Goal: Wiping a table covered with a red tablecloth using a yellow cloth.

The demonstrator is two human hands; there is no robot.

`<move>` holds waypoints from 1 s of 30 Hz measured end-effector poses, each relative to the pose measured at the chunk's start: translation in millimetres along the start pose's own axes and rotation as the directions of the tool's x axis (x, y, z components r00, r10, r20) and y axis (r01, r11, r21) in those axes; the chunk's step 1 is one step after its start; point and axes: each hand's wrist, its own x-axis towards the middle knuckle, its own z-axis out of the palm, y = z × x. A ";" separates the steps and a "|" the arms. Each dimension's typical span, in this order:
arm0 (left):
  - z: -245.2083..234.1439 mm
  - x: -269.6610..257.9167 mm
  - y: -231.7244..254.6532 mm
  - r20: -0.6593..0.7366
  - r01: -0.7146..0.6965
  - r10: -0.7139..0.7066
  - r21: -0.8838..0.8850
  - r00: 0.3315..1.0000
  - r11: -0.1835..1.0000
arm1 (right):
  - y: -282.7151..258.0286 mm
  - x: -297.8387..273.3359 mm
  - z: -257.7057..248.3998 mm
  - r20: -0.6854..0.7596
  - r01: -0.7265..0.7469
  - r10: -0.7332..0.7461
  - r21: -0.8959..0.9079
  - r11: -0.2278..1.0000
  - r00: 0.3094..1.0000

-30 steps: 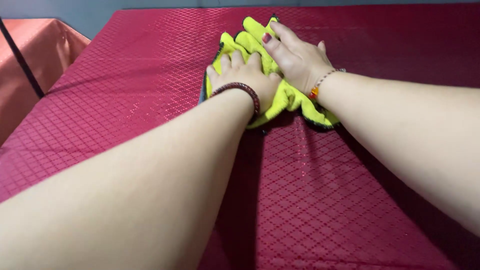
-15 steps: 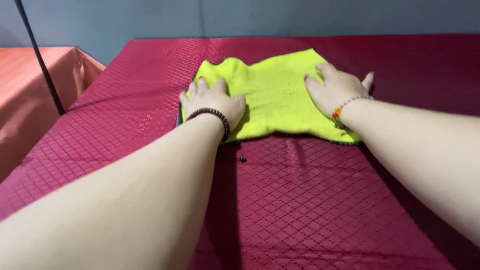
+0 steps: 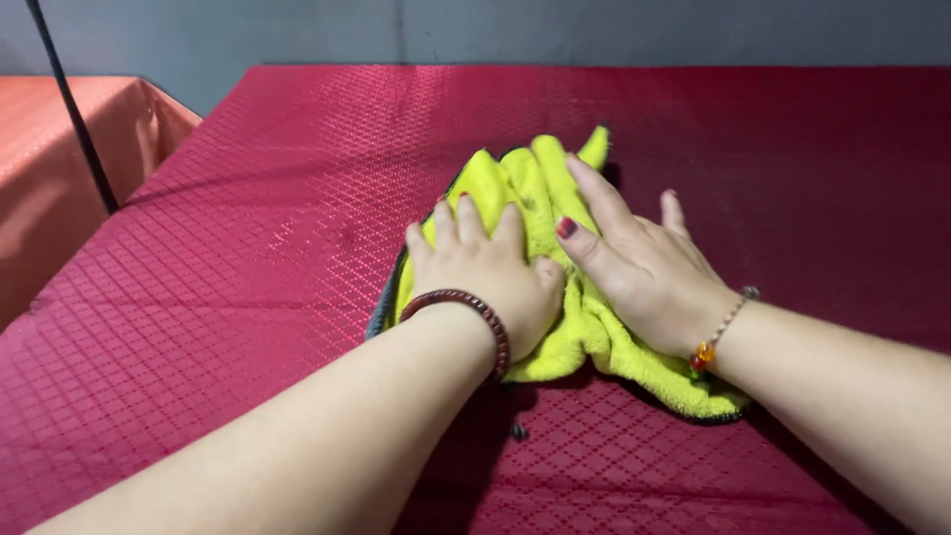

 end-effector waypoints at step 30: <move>7.9 111.4 -48.5 -0.240 -0.016 -0.012 -0.116 0.971 0.993 | 73.9 94.7 -14.9 -0.236 -0.427 0.388 -0.142 0.893 0.891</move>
